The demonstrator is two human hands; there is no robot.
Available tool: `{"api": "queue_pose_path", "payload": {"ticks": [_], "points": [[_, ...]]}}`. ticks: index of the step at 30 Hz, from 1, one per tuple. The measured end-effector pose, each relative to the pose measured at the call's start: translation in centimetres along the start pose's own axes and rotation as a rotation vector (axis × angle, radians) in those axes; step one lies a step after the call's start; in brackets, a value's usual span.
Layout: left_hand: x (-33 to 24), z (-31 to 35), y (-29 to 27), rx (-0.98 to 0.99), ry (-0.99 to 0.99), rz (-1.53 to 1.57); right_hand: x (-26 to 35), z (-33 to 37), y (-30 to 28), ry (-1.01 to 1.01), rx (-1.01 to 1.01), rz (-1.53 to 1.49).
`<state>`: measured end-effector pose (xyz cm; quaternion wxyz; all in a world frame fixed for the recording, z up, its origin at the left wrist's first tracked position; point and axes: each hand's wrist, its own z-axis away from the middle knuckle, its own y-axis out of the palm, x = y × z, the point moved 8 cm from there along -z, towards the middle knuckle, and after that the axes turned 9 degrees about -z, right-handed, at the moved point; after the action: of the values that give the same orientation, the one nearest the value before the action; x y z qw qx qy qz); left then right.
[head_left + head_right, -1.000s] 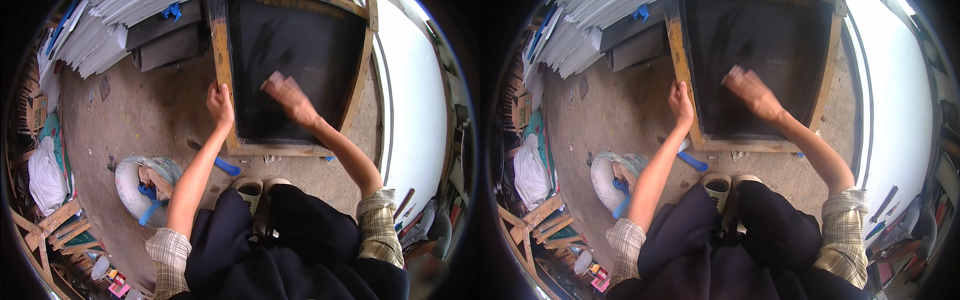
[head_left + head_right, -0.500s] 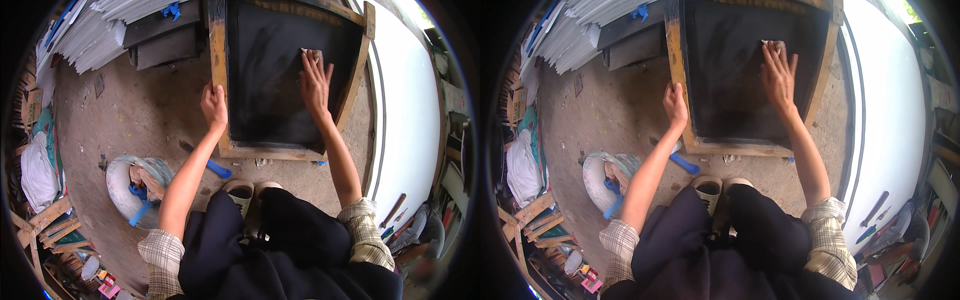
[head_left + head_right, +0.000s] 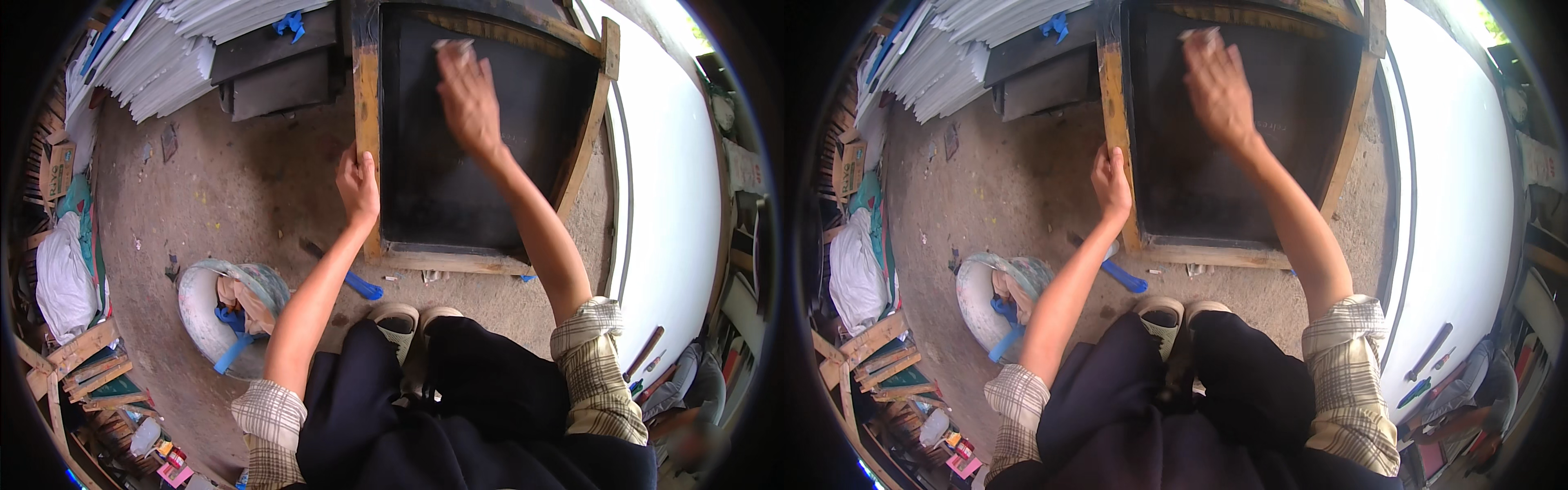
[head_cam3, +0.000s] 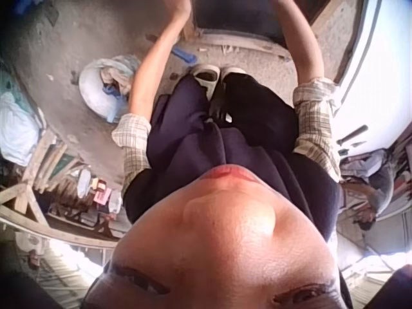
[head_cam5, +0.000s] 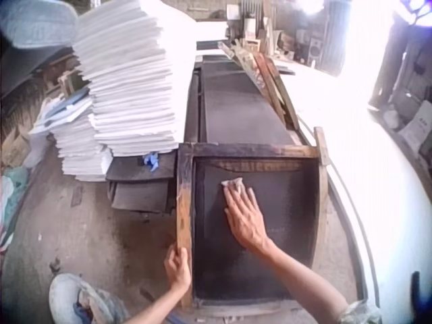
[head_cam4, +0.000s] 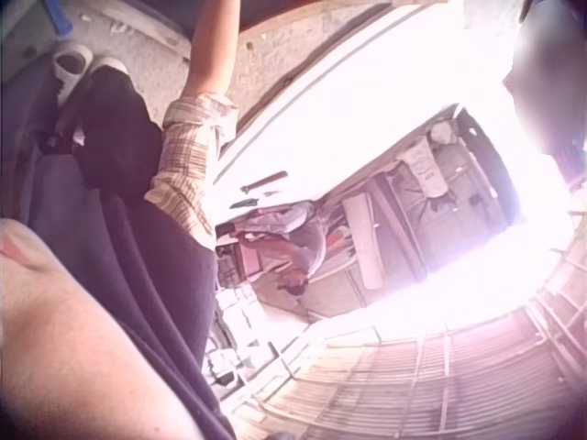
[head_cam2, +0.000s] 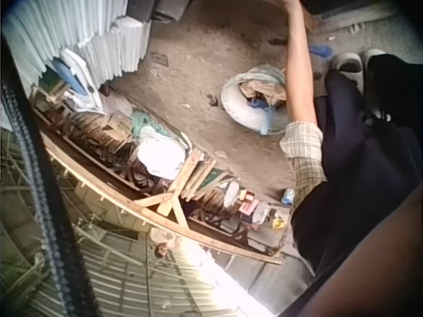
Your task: The person sits on the floor and wipes a black rectangular surface inside a wooden frame using a small white cloth. They repeatedly apply a liquid from a small bottle onto the cloth and wipe the surface in circular and back-and-forth motions. The person also briefly handles a wooden frame piece and a blue tool before resuming the wiping task.
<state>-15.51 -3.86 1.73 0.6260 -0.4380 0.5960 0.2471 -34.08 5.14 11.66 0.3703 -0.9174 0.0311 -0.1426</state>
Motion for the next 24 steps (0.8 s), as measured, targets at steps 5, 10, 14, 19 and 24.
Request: {"api": "queue_pose_path", "payload": {"ticks": [5,10,14,19,24], "points": [[-0.1,0.3,0.0,0.004,-0.073,0.052,9.1,12.1,2.5,-0.336,0.540,-0.333],[0.8,0.1,-0.4,-0.021,-0.015,0.051,3.5,5.7,-0.2,-0.280,0.392,-0.188],[-0.2,-0.1,0.2,0.027,-0.048,-0.114,-2.9,1.7,-4.0,0.071,-0.059,0.120],[-0.3,-0.5,0.2,0.084,-0.146,-0.140,0.0,5.3,-4.6,0.084,0.020,-0.129],[-1.5,0.7,-0.5,0.019,-0.021,-0.020,-2.1,7.3,-10.5,0.250,-0.171,-0.111]]}}
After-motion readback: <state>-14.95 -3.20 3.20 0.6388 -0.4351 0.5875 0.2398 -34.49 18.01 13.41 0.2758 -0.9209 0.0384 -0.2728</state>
